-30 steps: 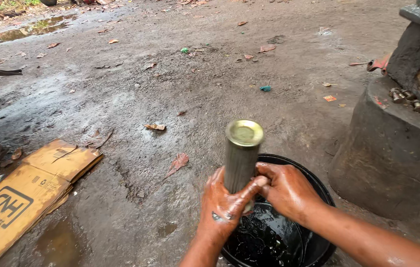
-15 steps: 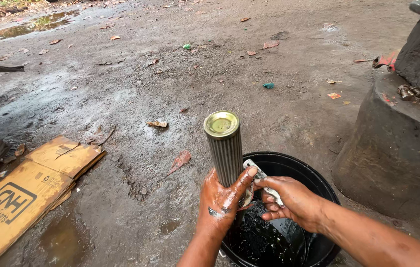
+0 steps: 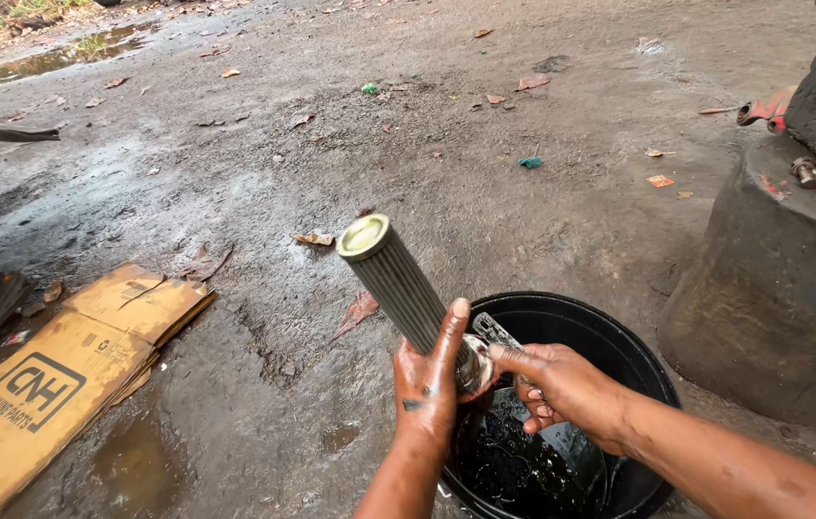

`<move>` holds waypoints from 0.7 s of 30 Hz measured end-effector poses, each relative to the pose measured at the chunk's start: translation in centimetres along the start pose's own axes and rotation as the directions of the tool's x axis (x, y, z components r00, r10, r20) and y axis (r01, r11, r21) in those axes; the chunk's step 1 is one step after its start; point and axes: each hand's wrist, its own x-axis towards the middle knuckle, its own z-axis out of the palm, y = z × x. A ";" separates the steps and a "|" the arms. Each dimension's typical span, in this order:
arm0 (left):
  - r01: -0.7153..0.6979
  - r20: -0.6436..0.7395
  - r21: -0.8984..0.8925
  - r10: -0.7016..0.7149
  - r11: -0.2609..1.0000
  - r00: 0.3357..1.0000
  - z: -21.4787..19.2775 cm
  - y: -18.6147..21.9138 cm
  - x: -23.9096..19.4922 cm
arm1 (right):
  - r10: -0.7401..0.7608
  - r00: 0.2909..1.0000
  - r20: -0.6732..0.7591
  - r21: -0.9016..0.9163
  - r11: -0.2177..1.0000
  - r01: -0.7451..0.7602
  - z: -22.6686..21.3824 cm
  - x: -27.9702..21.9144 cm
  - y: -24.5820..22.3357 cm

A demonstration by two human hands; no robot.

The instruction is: The person scrubs a cylindrical metal filter with a brush while repeatedly dipping it into a bucket of dark liquid. The person rotates the filter and scrubs different sections to remove grime.

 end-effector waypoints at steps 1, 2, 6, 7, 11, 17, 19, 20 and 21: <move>0.059 -0.001 -0.032 -0.059 0.998 0.998 -0.2 -0.2 0.1 | 0.004 1.000 -0.002 -0.048 0.999 -0.004 0.0 0.1 0.2; 0.119 0.001 -0.063 -0.119 0.991 0.993 -0.4 -0.4 0.2 | -0.030 1.000 0.004 -0.058 0.998 0.030 -0.2 0.3 0.4; 0.074 0.235 -0.002 -0.072 0.997 0.969 -0.9 -1.0 0.8 | -0.086 0.996 0.002 -0.002 0.996 0.086 -1.7 2.0 1.0; 0.027 0.320 0.020 -0.032 0.999 0.947 -0.9 -1.0 0.9 | -0.079 0.997 -0.006 0.035 0.996 0.079 -2.2 2.5 1.3; -0.161 0.438 0.334 -0.001 0.929 0.899 -1.2 0.0 0.6 | -0.064 0.998 0.001 -0.052 0.997 0.064 -3.3 3.9 2.2; 0.023 0.164 0.759 -0.225 0.651 0.960 -3.3 2.4 -0.4 | -0.103 0.994 0.033 -0.135 0.985 0.106 -2.0 4.8 3.7; -0.189 0.265 0.794 -0.050 0.577 0.963 -4.6 1.6 -1.1 | -0.179 0.984 0.022 -0.254 0.951 0.178 -1.8 4.6 4.4; -0.290 0.320 0.799 0.037 0.526 0.947 -5.1 1.1 -1.2 | -0.180 0.984 0.003 -0.273 0.946 0.174 -1.6 4.5 4.4; -0.318 0.339 0.783 0.062 0.535 0.939 -5.5 0.4 -1.7 | -0.181 0.983 -0.015 -0.292 0.941 0.169 -1.4 4.3 4.4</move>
